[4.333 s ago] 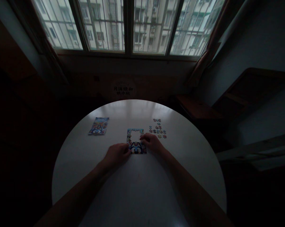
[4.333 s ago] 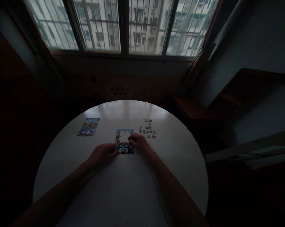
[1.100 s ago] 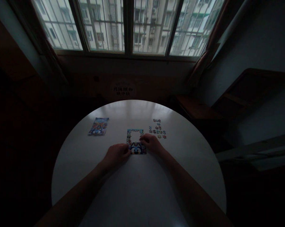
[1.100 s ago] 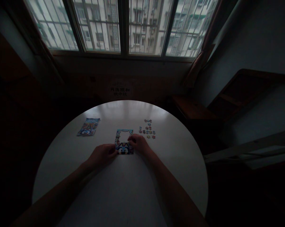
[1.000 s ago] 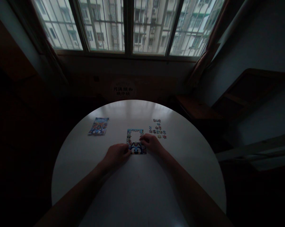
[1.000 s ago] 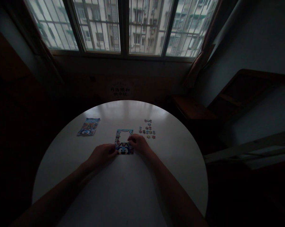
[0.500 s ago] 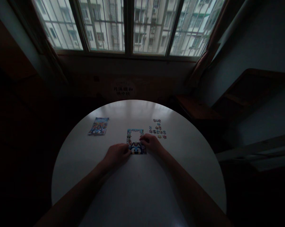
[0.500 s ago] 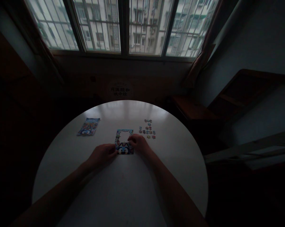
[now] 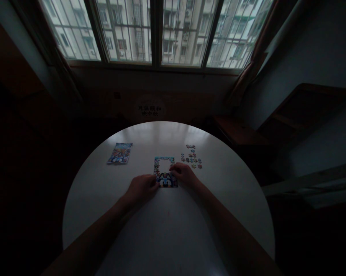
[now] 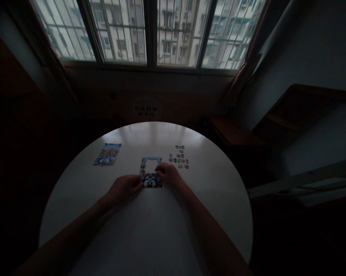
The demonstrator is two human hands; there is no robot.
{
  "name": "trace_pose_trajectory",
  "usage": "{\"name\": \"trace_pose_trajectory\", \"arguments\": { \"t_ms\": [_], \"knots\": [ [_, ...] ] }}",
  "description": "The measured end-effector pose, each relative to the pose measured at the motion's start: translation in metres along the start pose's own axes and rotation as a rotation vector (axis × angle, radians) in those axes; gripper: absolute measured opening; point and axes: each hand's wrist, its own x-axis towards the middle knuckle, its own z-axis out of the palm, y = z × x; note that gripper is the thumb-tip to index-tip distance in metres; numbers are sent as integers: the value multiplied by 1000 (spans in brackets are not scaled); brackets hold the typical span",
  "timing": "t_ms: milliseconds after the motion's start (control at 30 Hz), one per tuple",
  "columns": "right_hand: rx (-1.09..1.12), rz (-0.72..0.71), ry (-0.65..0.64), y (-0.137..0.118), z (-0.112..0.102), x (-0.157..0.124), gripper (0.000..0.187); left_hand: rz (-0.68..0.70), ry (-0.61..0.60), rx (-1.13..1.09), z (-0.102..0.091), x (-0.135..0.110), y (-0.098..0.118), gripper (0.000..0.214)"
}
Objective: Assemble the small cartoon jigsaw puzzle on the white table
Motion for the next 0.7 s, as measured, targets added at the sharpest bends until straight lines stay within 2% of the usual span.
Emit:
{"name": "trace_pose_trajectory", "arguments": {
  "t_ms": [233, 400, 467, 600, 700],
  "knots": [
    [-19, 4, 0, 1, 0, 0, 15, 35, 30, -12, 1, 0, -2, 23],
    [4, 43, 42, -1, 2, 0, 19, -3, 36, -7, 4, 1, -1, 23],
    [14, 53, 61, -1, 3, -1, 21, -23, 72, -10, 8, 2, 0, 27],
    [-10, 55, 67, -6, 4, -1, 20, -164, 216, -61, 16, 7, 0, 49],
    [-10, 80, 65, -10, 3, -1, 20, -213, 273, -137, 19, 11, -1, 53]
  ]
}}
